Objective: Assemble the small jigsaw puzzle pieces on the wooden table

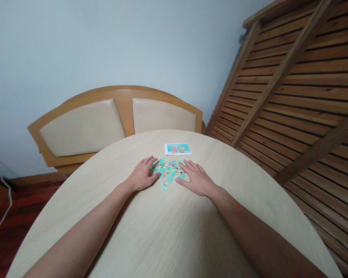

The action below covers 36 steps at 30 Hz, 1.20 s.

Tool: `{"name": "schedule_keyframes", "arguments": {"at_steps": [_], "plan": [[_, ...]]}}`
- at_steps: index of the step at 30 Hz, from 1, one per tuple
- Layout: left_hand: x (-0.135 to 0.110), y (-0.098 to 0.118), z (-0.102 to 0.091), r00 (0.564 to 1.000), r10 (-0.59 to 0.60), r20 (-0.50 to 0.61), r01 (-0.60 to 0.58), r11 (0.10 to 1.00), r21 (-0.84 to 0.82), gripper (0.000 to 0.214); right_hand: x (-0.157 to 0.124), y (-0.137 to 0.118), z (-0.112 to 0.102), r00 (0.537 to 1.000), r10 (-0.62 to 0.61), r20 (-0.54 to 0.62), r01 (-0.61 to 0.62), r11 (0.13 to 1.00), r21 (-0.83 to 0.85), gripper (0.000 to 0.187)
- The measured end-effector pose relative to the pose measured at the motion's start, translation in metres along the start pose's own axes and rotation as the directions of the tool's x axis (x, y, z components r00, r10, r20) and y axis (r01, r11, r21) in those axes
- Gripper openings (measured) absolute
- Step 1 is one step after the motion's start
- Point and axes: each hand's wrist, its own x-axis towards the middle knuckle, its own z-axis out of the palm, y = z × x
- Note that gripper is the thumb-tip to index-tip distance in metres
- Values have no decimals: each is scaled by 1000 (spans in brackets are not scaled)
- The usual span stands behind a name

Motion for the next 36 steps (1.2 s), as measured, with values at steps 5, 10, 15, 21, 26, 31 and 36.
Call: {"name": "schedule_keyframes", "arguments": {"at_steps": [5, 10, 15, 21, 26, 31, 36], "plan": [[-5, 5, 7, 980, 98, 172, -103, 994, 21, 84, 2, 2, 2, 999, 22, 24, -22, 1000, -1, 68], [-2, 13, 11, 996, -13, 88, 9, 999, 43, 72, 10, 10, 5, 993, 42, -110, -27, 991, 132, 52], [-11, 15, 10, 987, 97, 128, -102, 994, 29, 88, 10, 23, 3, 995, 32, -91, -8, 967, 255, 52], [-14, 15, 16, 999, 20, -31, -19, 1000, 24, 65, -9, 15, -6, 957, -195, -214, 239, 949, 205, 38], [-23, 30, 3, 988, 100, -114, -107, 992, -60, 36, -15, 4, -13, 951, -244, -189, 268, 957, 110, 39], [-37, 55, -9, 972, 236, -16, -236, 972, 7, 26, -16, 2, -18, 952, -297, -73, 301, 953, 46, 42], [-38, 62, -9, 959, 273, 74, -277, 959, 51, 26, -19, 1, -15, 970, -210, -121, 213, 977, 17, 34]]}}
